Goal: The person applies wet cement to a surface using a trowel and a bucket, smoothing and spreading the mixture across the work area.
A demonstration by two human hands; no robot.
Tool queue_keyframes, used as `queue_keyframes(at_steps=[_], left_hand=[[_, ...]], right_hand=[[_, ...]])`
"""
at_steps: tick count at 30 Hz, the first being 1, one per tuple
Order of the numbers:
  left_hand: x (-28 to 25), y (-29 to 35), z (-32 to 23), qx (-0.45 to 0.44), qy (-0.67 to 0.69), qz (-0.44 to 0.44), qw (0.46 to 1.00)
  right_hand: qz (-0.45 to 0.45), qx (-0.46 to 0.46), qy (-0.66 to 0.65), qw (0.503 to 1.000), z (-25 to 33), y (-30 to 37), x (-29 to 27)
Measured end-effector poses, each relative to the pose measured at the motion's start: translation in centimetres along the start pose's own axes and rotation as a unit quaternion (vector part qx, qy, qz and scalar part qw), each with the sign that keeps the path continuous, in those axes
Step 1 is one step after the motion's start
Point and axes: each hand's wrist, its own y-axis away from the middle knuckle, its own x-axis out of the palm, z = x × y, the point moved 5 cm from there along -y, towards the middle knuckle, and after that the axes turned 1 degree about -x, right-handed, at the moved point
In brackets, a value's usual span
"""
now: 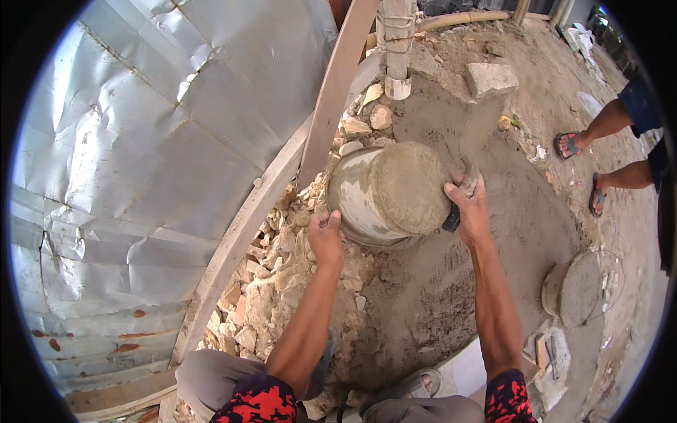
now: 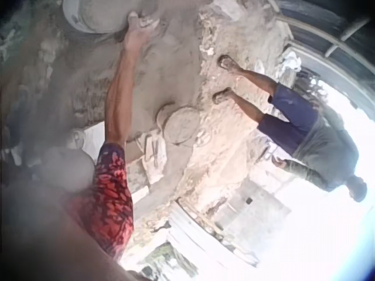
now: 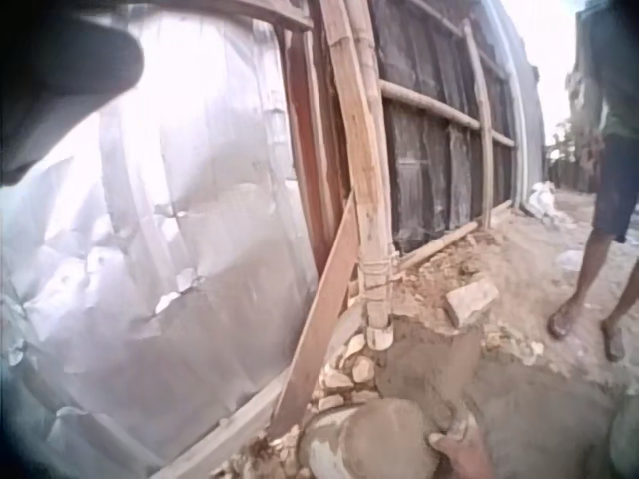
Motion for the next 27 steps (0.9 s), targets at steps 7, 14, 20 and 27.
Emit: queue_keyframes(at_steps=[7,14,20,27], left_hand=[[8.5,2.3,-17.5,0.159,0.196,0.142,0.957],[11.4,-3.2,-10.8,0.018,0.145,0.077,0.986],[8.8,-9.8,1.2,-0.173,-0.055,0.035,0.983],[10.2,-10.5,-1.5,-0.169,-0.104,0.076,0.977]], right_hand=[[-0.008,-0.330,-0.081,0.940,22.0,-1.5,2.9],[-0.046,-0.294,0.128,0.946,17.4,-6.9,3.2],[-0.071,0.027,0.149,0.986,-1.6,-4.0,-3.7],[-0.116,0.056,0.040,0.991,-1.1,5.8,-8.0]])
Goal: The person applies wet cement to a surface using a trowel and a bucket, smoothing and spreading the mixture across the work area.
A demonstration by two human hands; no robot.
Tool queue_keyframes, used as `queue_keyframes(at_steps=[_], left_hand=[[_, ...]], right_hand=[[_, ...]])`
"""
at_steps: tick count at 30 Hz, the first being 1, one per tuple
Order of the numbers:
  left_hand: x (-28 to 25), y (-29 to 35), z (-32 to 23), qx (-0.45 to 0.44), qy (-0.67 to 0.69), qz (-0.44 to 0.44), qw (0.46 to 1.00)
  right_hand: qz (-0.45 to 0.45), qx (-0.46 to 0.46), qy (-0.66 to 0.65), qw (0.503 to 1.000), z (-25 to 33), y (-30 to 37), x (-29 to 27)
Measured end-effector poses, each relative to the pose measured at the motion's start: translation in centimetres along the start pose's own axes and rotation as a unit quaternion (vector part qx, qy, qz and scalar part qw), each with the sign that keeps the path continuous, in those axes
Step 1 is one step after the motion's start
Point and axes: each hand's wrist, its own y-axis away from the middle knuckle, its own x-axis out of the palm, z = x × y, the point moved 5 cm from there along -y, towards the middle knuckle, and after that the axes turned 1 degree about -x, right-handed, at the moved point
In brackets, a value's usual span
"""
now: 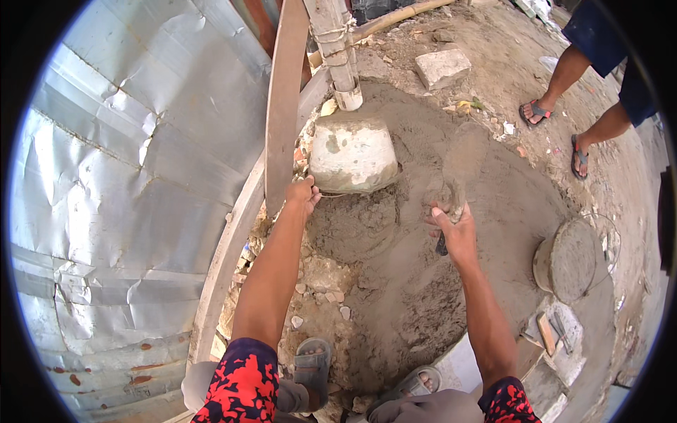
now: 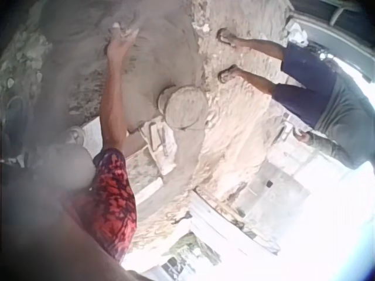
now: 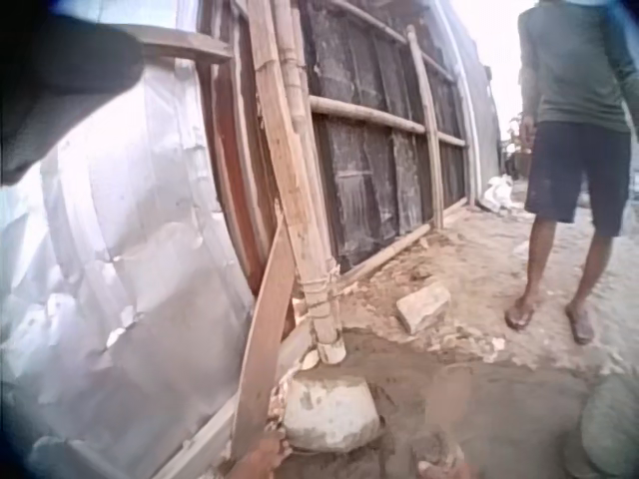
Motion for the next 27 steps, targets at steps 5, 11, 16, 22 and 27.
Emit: queue_keyframes(at_steps=[5,11,16,22,27], left_hand=[[1.7,1.2,-1.5,0.055,-0.052,-0.020,0.997],[1.2,1.6,-1.0,0.185,-0.099,-0.026,0.977],[-0.2,1.8,-0.4,0.235,-0.190,-0.036,0.953],[0.7,1.4,-0.8,0.235,-0.185,-0.036,0.954],[-1.5,0.7,-1.5,0.262,-0.176,-0.025,0.949]], right_hand=[[0.015,0.009,0.124,0.992,-1.5,1.7,-2.8],[-0.080,-0.240,0.252,0.934,9.3,-3.6,-2.1],[-0.150,-0.361,0.147,0.909,20.9,-7.3,-0.5],[0.126,-0.278,0.642,0.704,4.8,-13.9,2.4],[0.098,-0.002,0.194,0.976,6.5,-12.9,6.4]])
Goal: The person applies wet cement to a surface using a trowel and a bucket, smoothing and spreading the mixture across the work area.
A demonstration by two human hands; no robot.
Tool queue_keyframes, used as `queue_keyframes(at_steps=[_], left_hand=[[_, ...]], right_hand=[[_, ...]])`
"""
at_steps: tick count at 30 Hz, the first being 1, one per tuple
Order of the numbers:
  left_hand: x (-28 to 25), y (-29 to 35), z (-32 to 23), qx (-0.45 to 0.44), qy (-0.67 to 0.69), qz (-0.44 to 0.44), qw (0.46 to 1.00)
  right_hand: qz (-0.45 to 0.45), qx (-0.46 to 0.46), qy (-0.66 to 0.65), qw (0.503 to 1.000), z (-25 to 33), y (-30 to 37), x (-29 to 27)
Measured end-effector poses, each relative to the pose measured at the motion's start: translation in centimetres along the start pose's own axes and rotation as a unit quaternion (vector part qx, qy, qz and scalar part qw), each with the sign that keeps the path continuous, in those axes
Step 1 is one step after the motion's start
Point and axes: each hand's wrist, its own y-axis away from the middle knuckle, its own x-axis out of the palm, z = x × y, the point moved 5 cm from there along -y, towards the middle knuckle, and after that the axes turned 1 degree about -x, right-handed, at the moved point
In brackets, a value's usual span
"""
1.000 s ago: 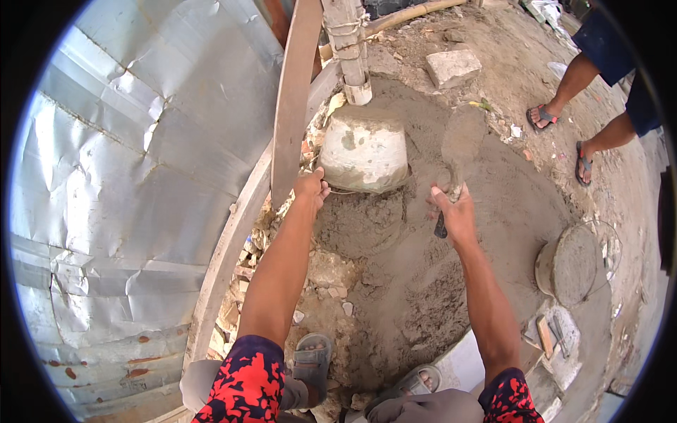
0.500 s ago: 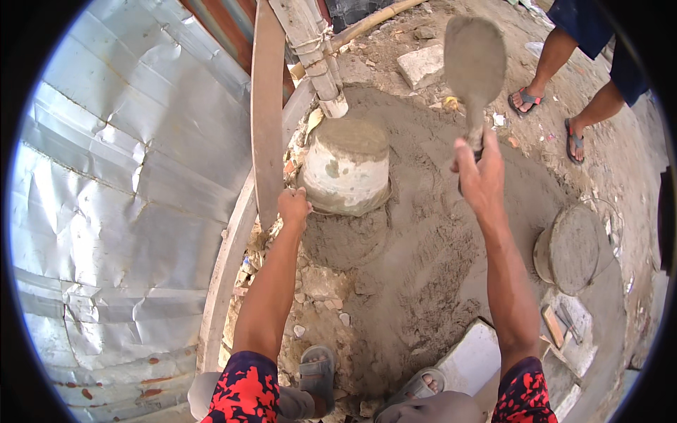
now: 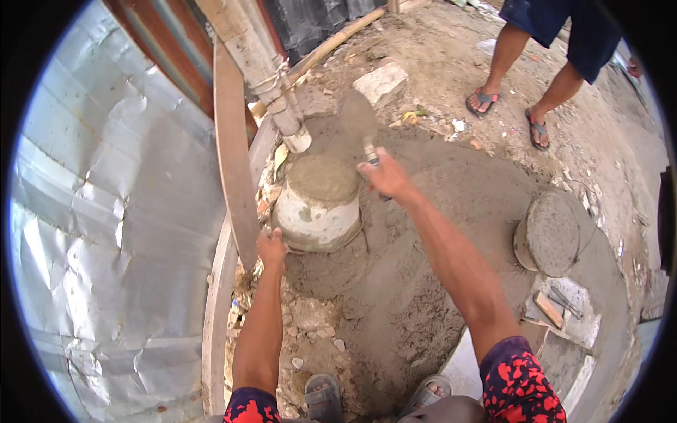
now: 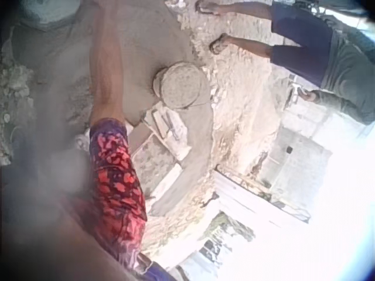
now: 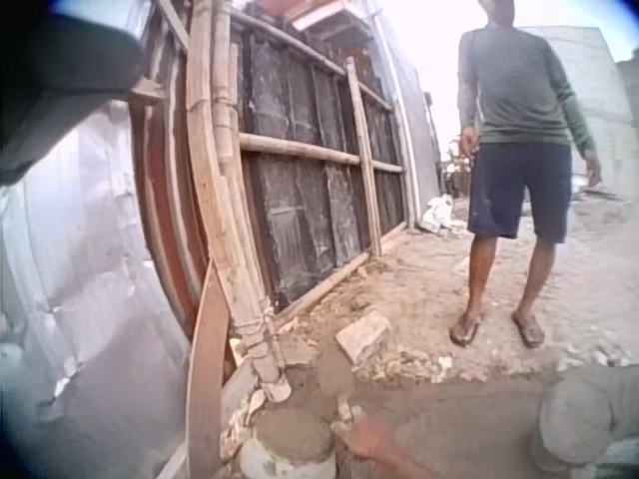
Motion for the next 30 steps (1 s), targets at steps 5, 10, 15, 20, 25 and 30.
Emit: queue_keyframes(at_steps=[5,10,15,20,25,30], left_hand=[[2.9,1.5,1.3,0.059,-0.038,-0.009,0.997],[-0.9,4.7,-1.5,0.102,0.061,-0.031,0.992],[3.8,5.6,-6.2,0.093,0.160,0.025,0.983],[16.3,7.5,-19.8,0.261,0.038,0.026,0.964],[32.1,15.2,-29.9,0.465,-0.183,0.093,0.861],[40.0,20.5,-22.3,0.595,-0.326,0.155,0.719]], right_hand=[[-0.106,-0.072,0.050,0.991,-6.8,-3.6,1.3],[-0.036,-0.128,0.041,0.990,0.2,2.3,1.2],[-0.113,-0.180,-0.021,0.977,1.3,2.9,-4.9],[-0.244,-0.149,-0.106,0.952,0.2,3.3,-17.6],[-0.379,-0.123,-0.113,0.910,-3.5,12.1,-23.9],[-0.383,0.036,-0.052,0.921,-9.7,22.7,-20.4]])
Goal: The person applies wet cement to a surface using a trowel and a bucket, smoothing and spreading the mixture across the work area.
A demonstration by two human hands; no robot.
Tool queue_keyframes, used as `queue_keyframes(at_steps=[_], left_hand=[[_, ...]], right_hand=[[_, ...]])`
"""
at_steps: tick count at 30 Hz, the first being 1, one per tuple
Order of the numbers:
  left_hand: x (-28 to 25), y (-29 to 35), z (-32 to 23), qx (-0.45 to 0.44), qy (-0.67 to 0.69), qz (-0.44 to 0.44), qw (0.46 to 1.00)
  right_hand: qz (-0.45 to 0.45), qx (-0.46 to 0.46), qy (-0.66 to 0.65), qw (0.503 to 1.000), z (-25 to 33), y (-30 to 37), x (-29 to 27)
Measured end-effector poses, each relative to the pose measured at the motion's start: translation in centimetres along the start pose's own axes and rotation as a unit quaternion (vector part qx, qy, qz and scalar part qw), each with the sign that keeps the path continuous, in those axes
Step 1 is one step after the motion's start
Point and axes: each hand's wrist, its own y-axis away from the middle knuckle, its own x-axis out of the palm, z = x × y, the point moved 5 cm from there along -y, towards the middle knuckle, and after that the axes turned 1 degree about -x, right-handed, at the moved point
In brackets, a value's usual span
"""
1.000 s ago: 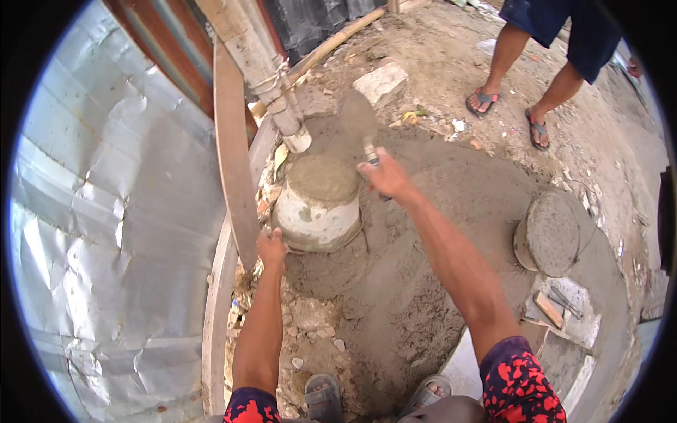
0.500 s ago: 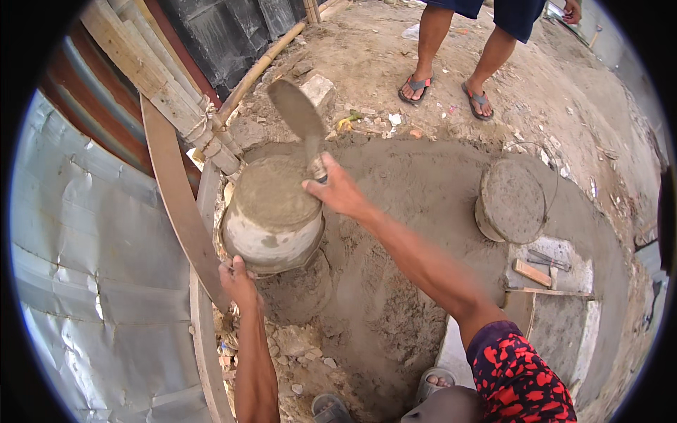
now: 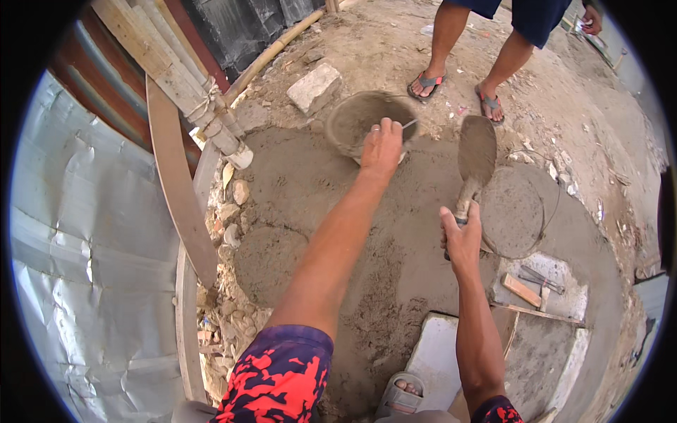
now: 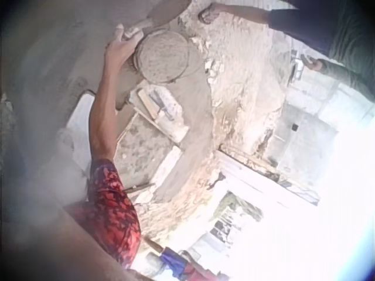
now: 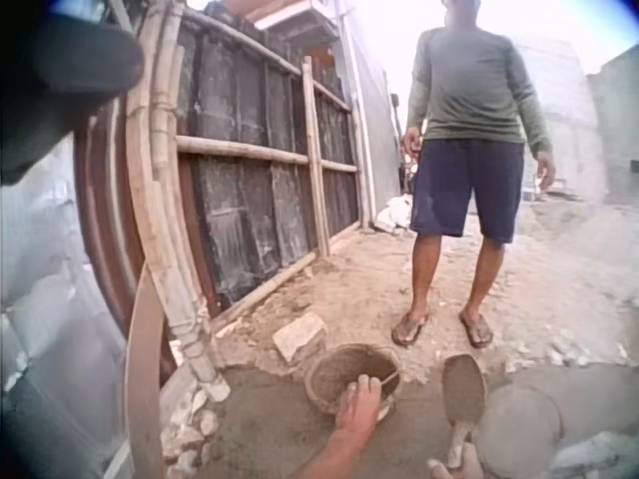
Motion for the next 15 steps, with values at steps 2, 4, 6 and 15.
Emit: queue_keyframes(at_steps=[2,4,6,15], left_hand=[[1.0,1.4,-3.9,0.139,0.014,0.004,0.990],[1.6,2.6,-5.8,0.162,0.059,0.007,0.985],[1.1,4.8,-5.3,0.188,0.067,-0.007,0.980],[-12.0,31.3,11.5,0.101,0.001,0.316,0.943]], right_hand=[[-0.035,-0.002,-0.022,0.999,-2.2,2.2,-1.9],[-0.013,-0.015,-0.071,0.997,-1.9,3.8,-2.8],[0.014,-0.037,-0.106,0.994,0.5,5.0,-1.8],[0.321,-0.254,0.265,0.873,-0.6,6.0,9.8]])
